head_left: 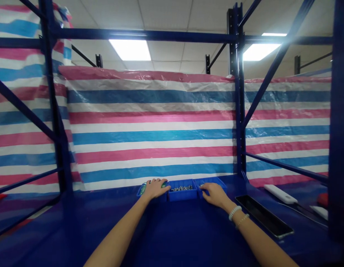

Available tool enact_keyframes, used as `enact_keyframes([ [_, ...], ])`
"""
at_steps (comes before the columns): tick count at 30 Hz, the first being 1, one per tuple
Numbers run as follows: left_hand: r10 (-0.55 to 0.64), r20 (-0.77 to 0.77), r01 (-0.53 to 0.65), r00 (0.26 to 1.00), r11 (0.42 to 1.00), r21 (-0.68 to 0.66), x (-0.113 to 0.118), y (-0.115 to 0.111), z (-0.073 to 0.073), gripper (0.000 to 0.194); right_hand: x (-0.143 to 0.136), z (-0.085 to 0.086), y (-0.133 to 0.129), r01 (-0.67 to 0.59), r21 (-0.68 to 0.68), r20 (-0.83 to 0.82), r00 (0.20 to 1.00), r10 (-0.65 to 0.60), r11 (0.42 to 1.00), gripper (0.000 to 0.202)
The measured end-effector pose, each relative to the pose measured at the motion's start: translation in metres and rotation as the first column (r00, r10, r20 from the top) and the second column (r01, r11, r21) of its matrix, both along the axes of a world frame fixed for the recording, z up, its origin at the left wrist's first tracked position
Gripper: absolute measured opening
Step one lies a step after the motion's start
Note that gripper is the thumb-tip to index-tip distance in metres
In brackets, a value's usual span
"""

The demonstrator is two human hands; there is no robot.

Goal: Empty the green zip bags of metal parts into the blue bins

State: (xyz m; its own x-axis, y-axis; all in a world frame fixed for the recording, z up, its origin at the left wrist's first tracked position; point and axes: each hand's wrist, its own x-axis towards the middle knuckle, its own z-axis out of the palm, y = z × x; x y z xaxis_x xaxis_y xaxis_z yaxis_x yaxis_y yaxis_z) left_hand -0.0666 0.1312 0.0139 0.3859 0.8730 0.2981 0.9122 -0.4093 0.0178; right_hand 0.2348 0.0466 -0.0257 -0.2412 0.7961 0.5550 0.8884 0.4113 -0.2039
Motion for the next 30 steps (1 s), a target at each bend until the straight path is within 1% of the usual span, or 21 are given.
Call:
enact_keyframes([
  [4, -0.039, 0.071, 0.036, 0.997, 0.999, 0.041, -0.001, 0.0, -0.005, 0.054, -0.002, 0.0, -0.001, 0.01, 0.041, -0.032, 0.999, -0.009, 0.999, 0.03],
  [7, -0.088, 0.155, 0.071, 0.984, 0.991, 0.114, -0.003, -0.002, -0.006, 0.059, 0.0, 0.001, 0.002, 0.027, 0.095, -0.089, 0.996, -0.018, 0.995, 0.032],
  [9, -0.146, 0.216, 0.11, 0.966, 0.979, 0.17, -0.006, -0.002, -0.003, 0.06, 0.006, 0.001, 0.005, 0.057, 0.144, -0.142, 0.989, -0.036, 0.988, 0.033],
  [11, -0.222, 0.268, 0.167, 0.938, 0.963, 0.211, -0.014, 0.001, 0.006, 0.058, 0.014, 0.002, 0.008, 0.103, 0.199, -0.198, 0.978, -0.063, 0.974, 0.033],
  [14, -0.305, 0.35, 0.23, 0.886, 0.943, 0.239, -0.034, 0.012, 0.023, 0.055, 0.027, 0.003, 0.011, 0.186, 0.292, -0.28, 0.955, -0.102, 0.938, 0.03],
  [16, -0.302, 0.416, 0.225, 0.858, 0.948, 0.223, -0.053, 0.023, 0.031, 0.054, 0.035, 0.004, 0.012, 0.243, 0.36, -0.331, 0.936, -0.12, 0.901, 0.029],
  [18, -0.257, 0.484, 0.193, 0.837, 0.965, 0.178, -0.074, 0.033, 0.032, 0.054, 0.042, 0.005, 0.014, 0.288, 0.42, -0.373, 0.919, -0.125, 0.861, 0.028],
  [20, -0.184, 0.547, 0.137, 0.816, 0.983, 0.125, -0.097, 0.04, 0.024, 0.053, 0.047, 0.006, 0.015, 0.31, 0.467, -0.4, 0.909, -0.115, 0.828, 0.026],
  [22, -0.106, 0.602, 0.068, 0.792, 0.994, 0.086, -0.118, 0.041, 0.01, 0.052, 0.051, 0.007, 0.016, 0.313, 0.503, -0.411, 0.906, -0.095, 0.806, 0.024],
  [24, -0.043, 0.64, 0.007, 0.767, 0.998, 0.059, -0.138, 0.037, -0.008, 0.05, 0.051, 0.009, 0.016, 0.303, 0.53, -0.413, 0.908, -0.072, 0.792, 0.023],
  [26, 0.012, 0.659, -0.053, 0.752, 0.998, 0.042, -0.155, 0.029, -0.022, 0.044, 0.049, 0.008, 0.015, 0.28, 0.547, -0.403, 0.914, -0.045, 0.789, 0.022],
  [27, 0.041, 0.665, -0.092, 0.746, 0.995, 0.041, -0.163, 0.025, -0.028, 0.04, 0.046, 0.007, 0.015, 0.262, 0.551, -0.395, 0.918, -0.029, 0.792, 0.021],
  [30, 0.141, 0.679, -0.258, 0.72, 0.963, 0.073, -0.18, 0.013, -0.034, 0.032, 0.036, 0.003, 0.013, 0.184, 0.552, -0.353, 0.935, 0.028, 0.813, 0.02],
])
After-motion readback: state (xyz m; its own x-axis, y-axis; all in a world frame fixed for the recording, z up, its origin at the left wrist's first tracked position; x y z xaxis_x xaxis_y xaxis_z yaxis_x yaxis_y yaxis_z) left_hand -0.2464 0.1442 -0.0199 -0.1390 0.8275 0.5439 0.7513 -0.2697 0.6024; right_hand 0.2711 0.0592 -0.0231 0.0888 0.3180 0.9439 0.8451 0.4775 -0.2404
